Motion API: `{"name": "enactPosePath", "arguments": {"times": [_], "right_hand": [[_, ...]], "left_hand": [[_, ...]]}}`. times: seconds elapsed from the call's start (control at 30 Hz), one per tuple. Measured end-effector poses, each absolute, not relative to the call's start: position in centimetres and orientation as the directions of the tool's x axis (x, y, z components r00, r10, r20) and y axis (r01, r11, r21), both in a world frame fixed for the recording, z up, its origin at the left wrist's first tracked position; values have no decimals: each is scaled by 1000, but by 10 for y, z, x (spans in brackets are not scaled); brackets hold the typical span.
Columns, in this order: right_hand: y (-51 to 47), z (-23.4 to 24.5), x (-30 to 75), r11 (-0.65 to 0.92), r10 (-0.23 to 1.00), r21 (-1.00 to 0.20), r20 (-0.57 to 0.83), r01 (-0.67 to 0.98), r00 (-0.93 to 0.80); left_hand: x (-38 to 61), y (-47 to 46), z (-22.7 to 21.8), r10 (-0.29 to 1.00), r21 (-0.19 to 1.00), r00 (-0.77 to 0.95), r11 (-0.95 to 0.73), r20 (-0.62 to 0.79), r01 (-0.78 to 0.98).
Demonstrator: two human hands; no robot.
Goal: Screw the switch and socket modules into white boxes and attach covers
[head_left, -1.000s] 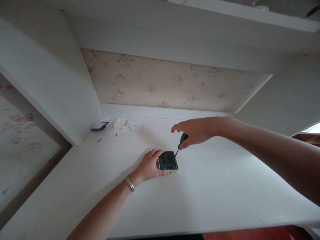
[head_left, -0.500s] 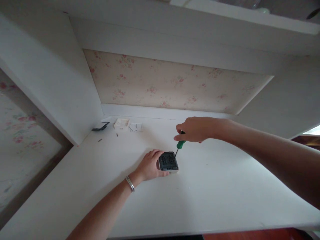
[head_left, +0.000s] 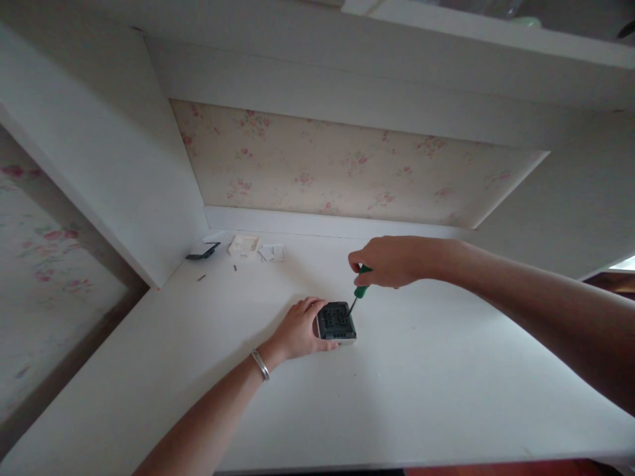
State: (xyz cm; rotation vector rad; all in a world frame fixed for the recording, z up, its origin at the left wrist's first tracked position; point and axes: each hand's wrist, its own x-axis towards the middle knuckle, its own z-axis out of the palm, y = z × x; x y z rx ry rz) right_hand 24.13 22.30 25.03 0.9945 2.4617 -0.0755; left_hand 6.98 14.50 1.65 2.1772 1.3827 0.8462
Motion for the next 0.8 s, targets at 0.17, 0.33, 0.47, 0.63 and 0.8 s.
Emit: {"name": "enactPosePath", "arguments": {"times": [0.17,0.33,0.47,0.63,0.8], "right_hand": [[223,249,245,790,575,34,-387,612,-721],[224,249,243,753,640,176,-417,634,-645],[224,249,241,765,624,114,-375,634,-686],[224,249,243,737,655,161,-411,656,-634],[222,247,242,787,582,47,-387,615,-715]], "left_hand": [[70,144,19,912,633,311,-411,269,656],[70,144,19,911,640,313,-411,268,649],[70,144,17,912,639,310,-410,269,651],[70,144,16,910,638,311,-414,273,650],[69,144,17,908,633,310,-419,281,651]]}}
